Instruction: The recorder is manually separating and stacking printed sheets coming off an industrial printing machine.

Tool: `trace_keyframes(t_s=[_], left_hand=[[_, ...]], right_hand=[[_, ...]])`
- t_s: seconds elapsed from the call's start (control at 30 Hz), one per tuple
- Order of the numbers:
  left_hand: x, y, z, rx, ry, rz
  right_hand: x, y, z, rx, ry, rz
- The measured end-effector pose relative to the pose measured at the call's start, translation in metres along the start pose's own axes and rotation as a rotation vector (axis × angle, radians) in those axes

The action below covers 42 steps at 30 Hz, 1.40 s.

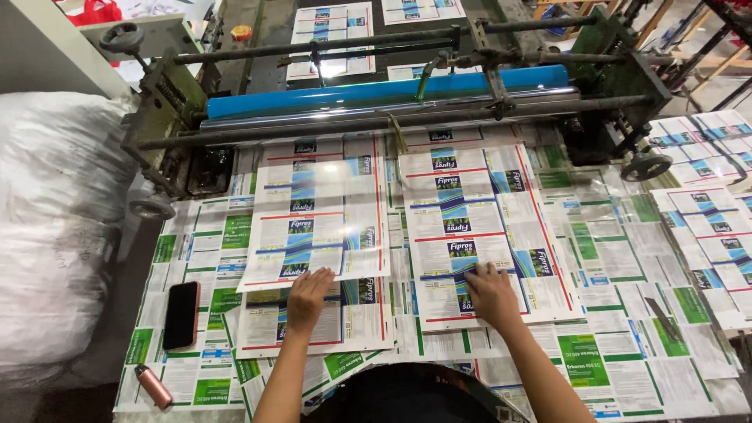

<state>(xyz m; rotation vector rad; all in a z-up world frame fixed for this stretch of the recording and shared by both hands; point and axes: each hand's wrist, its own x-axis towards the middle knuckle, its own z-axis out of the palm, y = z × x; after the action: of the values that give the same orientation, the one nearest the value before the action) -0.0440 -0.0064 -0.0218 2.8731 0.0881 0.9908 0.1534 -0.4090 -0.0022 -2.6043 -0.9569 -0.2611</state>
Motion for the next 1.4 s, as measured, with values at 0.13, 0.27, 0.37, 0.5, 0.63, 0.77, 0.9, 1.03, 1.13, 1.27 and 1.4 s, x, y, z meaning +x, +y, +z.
trace_keyframes(t_s=[0.13,0.27,0.37,0.5,0.63,0.77,0.9,1.03,1.13,1.27,1.4], left_hand=[[0.016,-0.015,0.016,0.013,-0.023,-0.009],[0.046,-0.002,-0.002,-0.076,-0.190,-0.191],[0.048,0.012,-0.010,-0.101,-0.262,-0.287],[0.016,0.025,-0.016,-0.185,-0.301,-0.310],[-0.028,0.043,-0.041,-0.278,-0.307,-0.344],[-0.064,0.056,-0.061,-0.220,-0.383,-0.349],[-0.081,0.066,-0.073,-0.254,-0.399,-0.292],[-0.088,0.068,-0.066,-0.222,-0.325,-0.281],[-0.093,0.067,-0.062,-0.204,-0.278,-0.271],[-0.093,0.068,-0.065,-0.194,-0.224,-0.231],[-0.086,0.072,-0.069,-0.190,-0.193,-0.231]], right_hand=[[-0.024,-0.004,-0.026,0.056,-0.071,-0.016],[-0.029,-0.014,-0.060,0.026,-0.387,0.015],[-0.029,-0.011,-0.061,0.014,-0.489,0.055],[-0.029,-0.007,-0.053,0.016,-0.498,0.064],[-0.025,-0.001,-0.054,0.003,-0.558,0.056],[-0.016,0.002,-0.055,-0.029,-0.612,0.032],[-0.027,0.034,-0.015,0.039,-0.407,-0.153],[-0.013,0.025,-0.038,0.017,-0.508,0.085],[-0.002,-0.004,-0.088,-0.045,-0.418,0.125],[0.001,-0.049,-0.160,0.133,0.209,-0.213],[-0.038,-0.041,-0.122,0.072,-0.035,-0.022]])
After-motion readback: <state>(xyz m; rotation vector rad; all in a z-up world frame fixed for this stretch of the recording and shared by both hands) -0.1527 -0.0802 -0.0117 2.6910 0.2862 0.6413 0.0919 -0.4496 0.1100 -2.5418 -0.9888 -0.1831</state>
